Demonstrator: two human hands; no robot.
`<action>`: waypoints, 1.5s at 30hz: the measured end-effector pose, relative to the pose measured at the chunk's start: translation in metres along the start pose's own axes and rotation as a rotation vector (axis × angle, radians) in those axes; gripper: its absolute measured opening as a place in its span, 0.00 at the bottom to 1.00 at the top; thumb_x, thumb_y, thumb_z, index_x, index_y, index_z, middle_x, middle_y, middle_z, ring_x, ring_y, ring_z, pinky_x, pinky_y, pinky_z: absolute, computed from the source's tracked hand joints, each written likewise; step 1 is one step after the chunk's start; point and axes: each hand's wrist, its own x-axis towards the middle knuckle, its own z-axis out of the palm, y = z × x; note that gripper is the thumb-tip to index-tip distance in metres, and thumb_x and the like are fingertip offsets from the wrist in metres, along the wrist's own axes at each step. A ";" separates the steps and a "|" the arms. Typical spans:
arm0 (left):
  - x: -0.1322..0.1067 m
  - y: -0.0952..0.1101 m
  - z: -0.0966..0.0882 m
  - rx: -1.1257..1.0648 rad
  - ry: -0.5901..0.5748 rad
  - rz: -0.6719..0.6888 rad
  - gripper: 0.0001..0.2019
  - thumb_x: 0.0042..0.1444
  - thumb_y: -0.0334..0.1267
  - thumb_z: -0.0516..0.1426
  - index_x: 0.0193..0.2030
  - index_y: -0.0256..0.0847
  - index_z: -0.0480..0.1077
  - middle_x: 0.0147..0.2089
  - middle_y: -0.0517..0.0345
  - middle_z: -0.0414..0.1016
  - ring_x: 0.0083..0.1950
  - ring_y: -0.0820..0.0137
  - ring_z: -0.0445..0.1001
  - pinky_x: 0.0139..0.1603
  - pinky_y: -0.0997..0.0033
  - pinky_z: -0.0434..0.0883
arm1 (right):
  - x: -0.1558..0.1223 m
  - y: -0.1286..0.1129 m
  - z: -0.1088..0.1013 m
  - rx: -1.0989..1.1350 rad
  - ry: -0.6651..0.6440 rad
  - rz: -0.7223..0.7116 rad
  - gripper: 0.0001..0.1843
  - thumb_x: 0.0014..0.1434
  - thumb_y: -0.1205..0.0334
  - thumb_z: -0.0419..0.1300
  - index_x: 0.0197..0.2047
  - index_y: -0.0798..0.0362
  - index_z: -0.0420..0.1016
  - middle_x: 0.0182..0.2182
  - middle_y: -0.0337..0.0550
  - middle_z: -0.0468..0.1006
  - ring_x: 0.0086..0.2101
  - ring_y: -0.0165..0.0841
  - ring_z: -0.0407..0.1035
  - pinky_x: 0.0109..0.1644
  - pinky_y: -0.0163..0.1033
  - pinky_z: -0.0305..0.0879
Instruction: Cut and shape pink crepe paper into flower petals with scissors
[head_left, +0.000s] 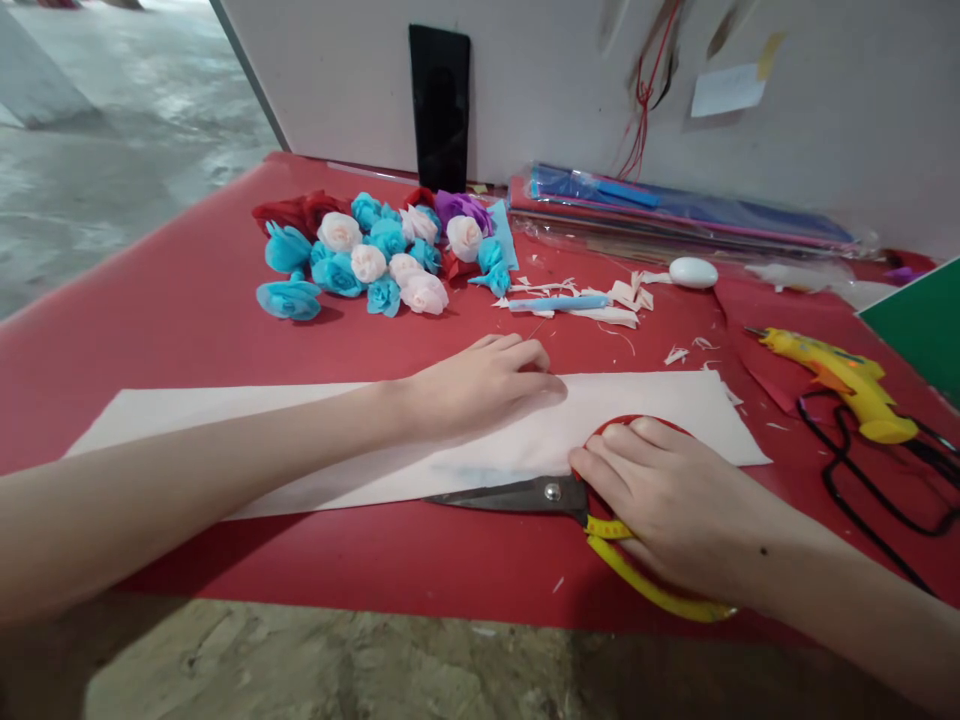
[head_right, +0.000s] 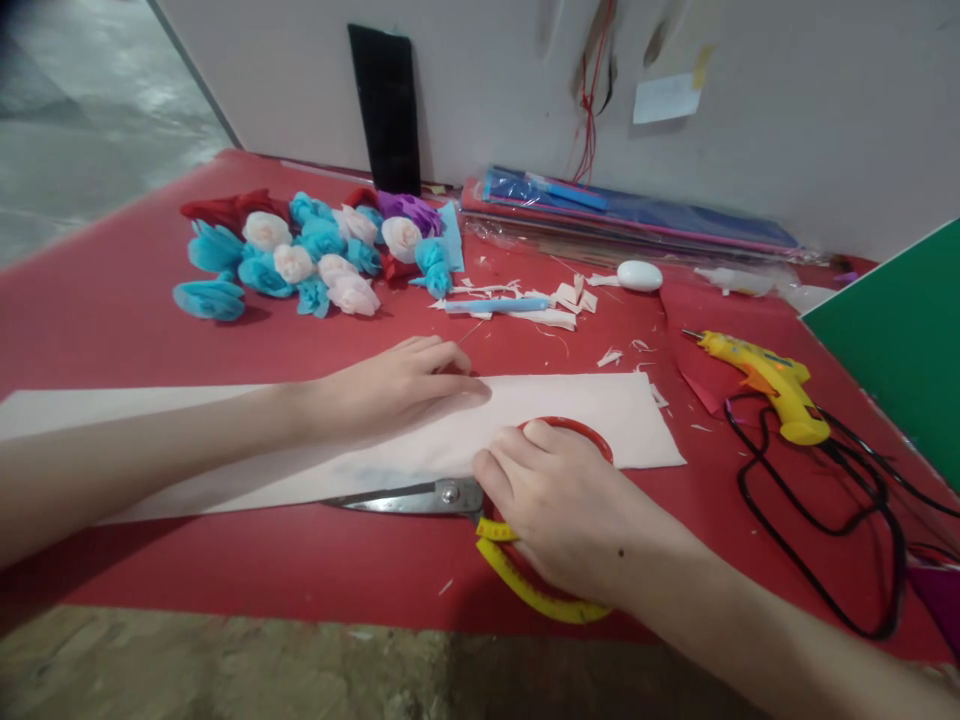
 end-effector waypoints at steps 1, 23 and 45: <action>0.000 -0.001 0.000 0.000 -0.001 0.002 0.14 0.62 0.33 0.48 0.52 0.42 0.68 0.46 0.50 0.68 0.44 0.64 0.65 0.46 0.65 0.64 | 0.000 0.000 0.001 -0.009 0.018 -0.015 0.09 0.50 0.72 0.53 0.36 0.59 0.70 0.29 0.45 0.72 0.29 0.37 0.60 0.36 0.41 0.50; 0.028 0.009 0.009 0.001 -0.004 0.043 0.14 0.62 0.33 0.46 0.51 0.42 0.68 0.45 0.49 0.68 0.44 0.63 0.66 0.48 0.61 0.63 | -0.039 0.003 -0.009 0.030 -0.032 0.070 0.13 0.43 0.74 0.51 0.34 0.56 0.69 0.28 0.43 0.70 0.28 0.36 0.58 0.35 0.39 0.49; -0.015 -0.009 -0.017 -0.127 -0.039 0.093 0.13 0.62 0.33 0.47 0.49 0.41 0.69 0.43 0.49 0.66 0.43 0.67 0.65 0.47 0.67 0.61 | -0.042 0.003 -0.006 -0.022 -0.028 0.098 0.15 0.42 0.72 0.52 0.36 0.58 0.71 0.29 0.45 0.71 0.29 0.37 0.58 0.36 0.39 0.50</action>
